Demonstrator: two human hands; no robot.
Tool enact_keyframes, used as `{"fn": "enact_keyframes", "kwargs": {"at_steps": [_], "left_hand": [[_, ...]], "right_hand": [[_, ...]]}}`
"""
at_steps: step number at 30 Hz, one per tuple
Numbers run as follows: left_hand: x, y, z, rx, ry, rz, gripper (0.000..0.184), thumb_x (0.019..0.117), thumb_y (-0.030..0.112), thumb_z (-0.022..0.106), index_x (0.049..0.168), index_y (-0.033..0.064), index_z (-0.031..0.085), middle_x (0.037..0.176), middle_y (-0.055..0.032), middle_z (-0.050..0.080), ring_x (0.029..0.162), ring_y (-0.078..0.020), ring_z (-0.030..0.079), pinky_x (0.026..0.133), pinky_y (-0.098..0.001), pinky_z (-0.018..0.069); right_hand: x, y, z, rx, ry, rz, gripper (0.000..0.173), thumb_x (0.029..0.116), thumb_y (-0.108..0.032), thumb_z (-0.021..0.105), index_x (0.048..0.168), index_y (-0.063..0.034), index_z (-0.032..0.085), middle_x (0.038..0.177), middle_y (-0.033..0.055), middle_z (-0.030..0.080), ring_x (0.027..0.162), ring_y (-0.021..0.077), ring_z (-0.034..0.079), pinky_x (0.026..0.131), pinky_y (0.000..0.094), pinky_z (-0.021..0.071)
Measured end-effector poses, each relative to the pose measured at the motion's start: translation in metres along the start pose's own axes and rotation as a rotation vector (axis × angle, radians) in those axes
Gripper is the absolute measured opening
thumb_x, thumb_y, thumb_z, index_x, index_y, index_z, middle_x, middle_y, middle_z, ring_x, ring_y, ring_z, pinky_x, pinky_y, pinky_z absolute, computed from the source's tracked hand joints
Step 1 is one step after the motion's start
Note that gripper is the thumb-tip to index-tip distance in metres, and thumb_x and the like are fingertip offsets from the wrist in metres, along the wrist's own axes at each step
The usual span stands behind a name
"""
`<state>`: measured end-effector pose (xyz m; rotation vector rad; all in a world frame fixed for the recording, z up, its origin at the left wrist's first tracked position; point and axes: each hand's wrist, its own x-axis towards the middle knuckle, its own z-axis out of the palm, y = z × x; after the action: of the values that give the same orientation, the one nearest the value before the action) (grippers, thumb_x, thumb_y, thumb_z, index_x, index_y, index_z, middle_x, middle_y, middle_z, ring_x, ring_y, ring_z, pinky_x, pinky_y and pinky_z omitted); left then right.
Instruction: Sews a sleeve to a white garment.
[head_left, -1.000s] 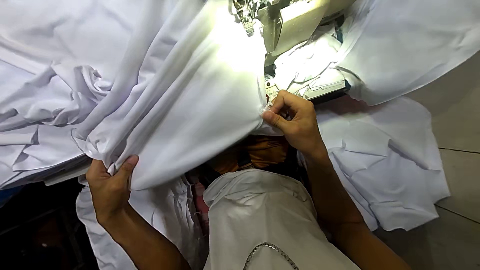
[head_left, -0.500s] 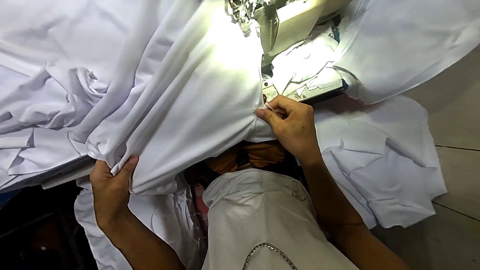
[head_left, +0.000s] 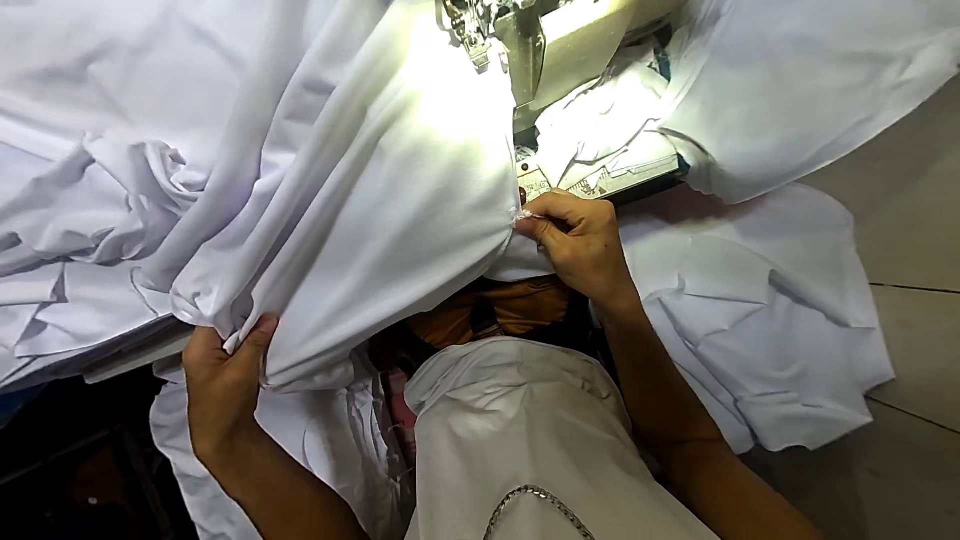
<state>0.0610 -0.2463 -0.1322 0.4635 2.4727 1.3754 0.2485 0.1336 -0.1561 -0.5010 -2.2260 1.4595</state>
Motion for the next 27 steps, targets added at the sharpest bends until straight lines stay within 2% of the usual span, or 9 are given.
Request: {"fn": "enact_keyframes", "kwargs": {"at_steps": [3,8,10,11,13,15,17,23,27], "left_hand": [[-0.001,0.001,0.0,0.001,0.002,0.012,0.042,0.0936,0.015,0.069,0.131,0.0021,0.055,0.117,0.0011,0.067,0.107,-0.0026,0.065,0.096,-0.0258,0.0552],[-0.003,0.002,0.002,-0.008,-0.007,-0.004,0.038,0.0948,0.015,0.068,0.129,0.0036,0.055,0.114,0.0034,0.067,0.104,-0.0012,0.066,0.094,-0.0249,0.0559],[-0.003,0.001,0.002,-0.02,-0.002,-0.015,0.037,0.0945,0.015,0.068,0.127,0.0043,0.057,0.112,0.004,0.068,0.102,-0.0011,0.066,0.093,-0.0248,0.0564],[-0.003,0.001,0.003,-0.022,-0.002,-0.02,0.036,0.0948,0.015,0.068,0.127,0.0043,0.056,0.111,0.0043,0.068,0.102,-0.0008,0.066,0.093,-0.0244,0.0564],[-0.003,0.002,0.003,-0.028,-0.006,-0.027,0.037,0.0954,0.015,0.067,0.129,0.0041,0.055,0.112,0.0043,0.068,0.102,-0.0007,0.066,0.093,-0.0241,0.0562],[-0.003,0.003,0.004,-0.032,-0.006,-0.032,0.037,0.0956,0.015,0.066,0.129,0.004,0.055,0.112,0.0045,0.068,0.102,-0.0005,0.066,0.093,-0.0238,0.0561],[-0.002,0.003,0.003,-0.036,-0.01,-0.028,0.035,0.0957,0.015,0.067,0.128,0.005,0.056,0.111,0.0055,0.068,0.101,-0.0003,0.066,0.092,-0.0236,0.0564],[-0.001,0.005,0.0,-0.046,-0.028,0.01,0.032,0.0947,0.016,0.068,0.124,0.008,0.057,0.106,0.0083,0.068,0.097,0.0001,0.067,0.089,-0.0227,0.057],[-0.001,0.011,-0.004,-0.031,-0.028,0.047,0.031,0.0942,0.017,0.068,0.123,0.01,0.058,0.106,0.01,0.068,0.097,0.0009,0.066,0.09,-0.0222,0.0563]], "right_hand": [[0.0,-0.004,0.0,-0.016,-0.025,0.014,0.008,0.0973,-0.011,0.067,0.096,-0.0075,0.075,0.082,0.0004,0.062,0.073,0.0067,0.055,0.064,0.0211,0.044],[-0.002,-0.011,0.001,-0.018,-0.071,0.065,0.01,0.1004,-0.014,0.064,0.101,-0.0085,0.072,0.089,0.0008,0.066,0.078,0.0057,0.062,0.068,0.021,0.0508],[-0.002,-0.012,0.002,-0.007,-0.088,0.084,0.013,0.099,-0.02,0.068,0.105,-0.0092,0.071,0.087,0.0001,0.065,0.072,0.0047,0.058,0.062,0.0191,0.0487],[-0.002,-0.012,0.003,-0.003,-0.08,0.086,0.019,0.0965,-0.025,0.072,0.107,-0.0091,0.071,0.082,-0.0004,0.062,0.065,0.0048,0.053,0.056,0.0188,0.0427],[-0.002,-0.014,0.007,-0.006,-0.05,0.089,0.025,0.0914,-0.03,0.078,0.104,-0.0096,0.072,0.077,-0.0012,0.06,0.06,0.0051,0.049,0.052,0.0192,0.0387],[-0.002,-0.015,0.011,0.021,-0.003,0.079,0.018,0.0912,-0.027,0.079,0.094,-0.0105,0.071,0.076,-0.002,0.062,0.059,0.0036,0.052,0.05,0.0175,0.0405],[-0.002,-0.016,0.013,0.061,0.026,0.068,0.014,0.0924,-0.021,0.078,0.089,-0.0094,0.071,0.077,-0.0018,0.064,0.06,0.0023,0.055,0.051,0.0159,0.0434],[-0.001,-0.007,0.01,0.12,0.081,-0.042,0.007,0.0937,-0.009,0.073,0.09,-0.0028,0.073,0.085,0.0018,0.069,0.073,0.0022,0.063,0.063,0.0151,0.0528],[-0.003,-0.005,0.012,0.106,0.123,-0.057,0.008,0.0946,-0.005,0.069,0.089,-0.0019,0.073,0.084,0.0023,0.068,0.075,0.0034,0.064,0.066,0.0165,0.0538]]}}
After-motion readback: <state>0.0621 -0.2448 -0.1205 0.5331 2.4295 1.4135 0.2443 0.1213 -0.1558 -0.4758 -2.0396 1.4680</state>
